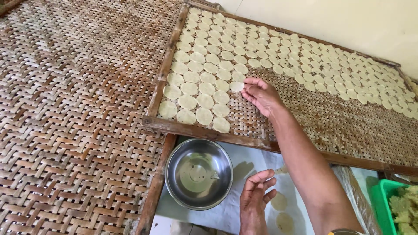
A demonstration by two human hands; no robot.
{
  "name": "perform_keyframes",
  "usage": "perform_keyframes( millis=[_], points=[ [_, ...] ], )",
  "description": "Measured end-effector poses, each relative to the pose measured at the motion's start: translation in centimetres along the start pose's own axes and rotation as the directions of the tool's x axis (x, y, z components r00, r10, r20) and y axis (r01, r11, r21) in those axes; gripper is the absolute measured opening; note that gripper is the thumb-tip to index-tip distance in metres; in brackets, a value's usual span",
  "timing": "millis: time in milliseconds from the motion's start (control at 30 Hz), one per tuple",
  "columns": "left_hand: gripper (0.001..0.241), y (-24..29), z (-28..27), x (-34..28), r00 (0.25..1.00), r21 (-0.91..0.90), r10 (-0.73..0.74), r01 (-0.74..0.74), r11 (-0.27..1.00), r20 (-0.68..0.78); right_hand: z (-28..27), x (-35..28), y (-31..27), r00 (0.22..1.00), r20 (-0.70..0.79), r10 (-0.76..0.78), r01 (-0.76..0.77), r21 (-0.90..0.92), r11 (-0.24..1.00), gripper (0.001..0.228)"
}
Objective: Cutting dough into small circles and placing them onto a woven tray for drying.
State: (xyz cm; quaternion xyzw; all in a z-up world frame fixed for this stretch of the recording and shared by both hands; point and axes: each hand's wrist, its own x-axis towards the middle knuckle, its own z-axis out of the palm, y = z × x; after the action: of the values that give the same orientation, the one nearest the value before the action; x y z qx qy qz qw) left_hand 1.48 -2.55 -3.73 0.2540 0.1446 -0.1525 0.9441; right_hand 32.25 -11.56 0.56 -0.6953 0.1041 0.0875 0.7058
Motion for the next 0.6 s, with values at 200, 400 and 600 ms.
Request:
perform_keyframes(
  millis=[200,400,600],
  points=[
    [0.028,0.0,0.0,-0.1,1.000,0.002,-0.005,0.005,1.000,0.002,0.0,-0.2,-0.5,1.000,0.013,0.017,-0.016,-0.042,0.999,0.032],
    [0.028,0.1,0.1,-0.1,1.000,-0.002,-0.017,0.017,1.000,-0.006,0.1,-0.1,-1.0,1.000,0.028,-0.003,0.007,-0.149,0.989,0.031],
    [0.028,0.1,0.2,-0.3,1.000,-0.015,-0.005,0.005,1.000,-0.004,0.7,-0.7,-1.8,1.000,-0.008,-0.010,0.007,-0.383,0.924,0.033]
  ],
)
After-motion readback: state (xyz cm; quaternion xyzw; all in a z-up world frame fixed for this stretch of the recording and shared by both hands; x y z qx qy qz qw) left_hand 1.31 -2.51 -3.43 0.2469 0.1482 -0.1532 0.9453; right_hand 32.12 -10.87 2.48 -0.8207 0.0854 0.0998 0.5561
